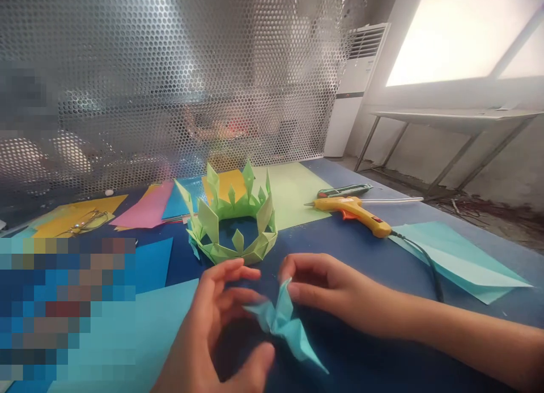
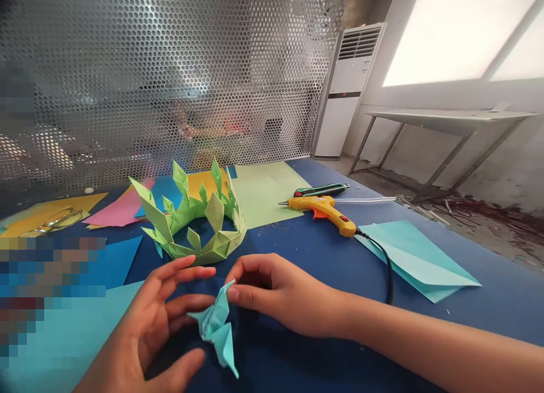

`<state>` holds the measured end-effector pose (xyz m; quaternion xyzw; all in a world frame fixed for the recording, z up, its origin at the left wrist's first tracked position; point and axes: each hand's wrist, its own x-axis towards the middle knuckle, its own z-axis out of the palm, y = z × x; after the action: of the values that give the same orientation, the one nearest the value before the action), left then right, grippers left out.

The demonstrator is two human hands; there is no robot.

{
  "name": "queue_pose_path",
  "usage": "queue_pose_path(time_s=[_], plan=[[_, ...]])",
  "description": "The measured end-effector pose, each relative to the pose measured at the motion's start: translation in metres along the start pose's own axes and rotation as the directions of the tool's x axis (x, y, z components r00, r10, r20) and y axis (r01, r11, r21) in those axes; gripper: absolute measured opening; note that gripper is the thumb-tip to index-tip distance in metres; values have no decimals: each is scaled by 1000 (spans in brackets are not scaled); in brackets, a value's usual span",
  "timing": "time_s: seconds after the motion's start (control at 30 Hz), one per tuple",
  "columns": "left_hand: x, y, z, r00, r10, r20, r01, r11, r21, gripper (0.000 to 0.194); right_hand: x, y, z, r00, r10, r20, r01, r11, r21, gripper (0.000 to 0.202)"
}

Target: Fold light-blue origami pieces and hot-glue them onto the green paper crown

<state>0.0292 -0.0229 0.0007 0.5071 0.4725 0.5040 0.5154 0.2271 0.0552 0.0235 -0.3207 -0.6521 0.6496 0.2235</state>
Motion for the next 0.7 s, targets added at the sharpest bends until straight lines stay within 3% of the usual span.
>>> queue_pose_path(time_s=[0.1, 0.17, 0.27, 0.33, 0.4, 0.57, 0.7], plan=[[5, 2, -12, 954, 241, -177, -162, 914, 372, 28, 0, 1, -1, 997, -51, -63, 49, 999, -22, 51], [12, 10, -24, 923, 319, -216, -183, 857, 481, 20, -1, 2, 0, 991, -85, -99, 80, 995, -51, 51], [25, 34, -45, 877, 444, -182, -230, 722, 652, 26, -4, 3, 4, 984, -135, -117, 121, 985, -119, 48], [33, 53, -57, 854, 513, -88, -277, 591, 757, 32, -7, 3, 7, 976, -180, -119, 157, 971, -181, 39], [40, 69, -67, 870, 493, 18, -294, 488, 822, 33, -10, 1, 9, 962, -240, -127, 203, 946, -255, 27], [57, 92, -82, 911, 406, 72, -244, 391, 887, 39, -16, -1, 10, 896, -415, -161, 322, 855, -407, 18], [73, 106, -85, 909, 322, 264, -362, 294, 885, 28, -19, -2, 10, 829, -534, -168, 403, 777, -484, 16]])
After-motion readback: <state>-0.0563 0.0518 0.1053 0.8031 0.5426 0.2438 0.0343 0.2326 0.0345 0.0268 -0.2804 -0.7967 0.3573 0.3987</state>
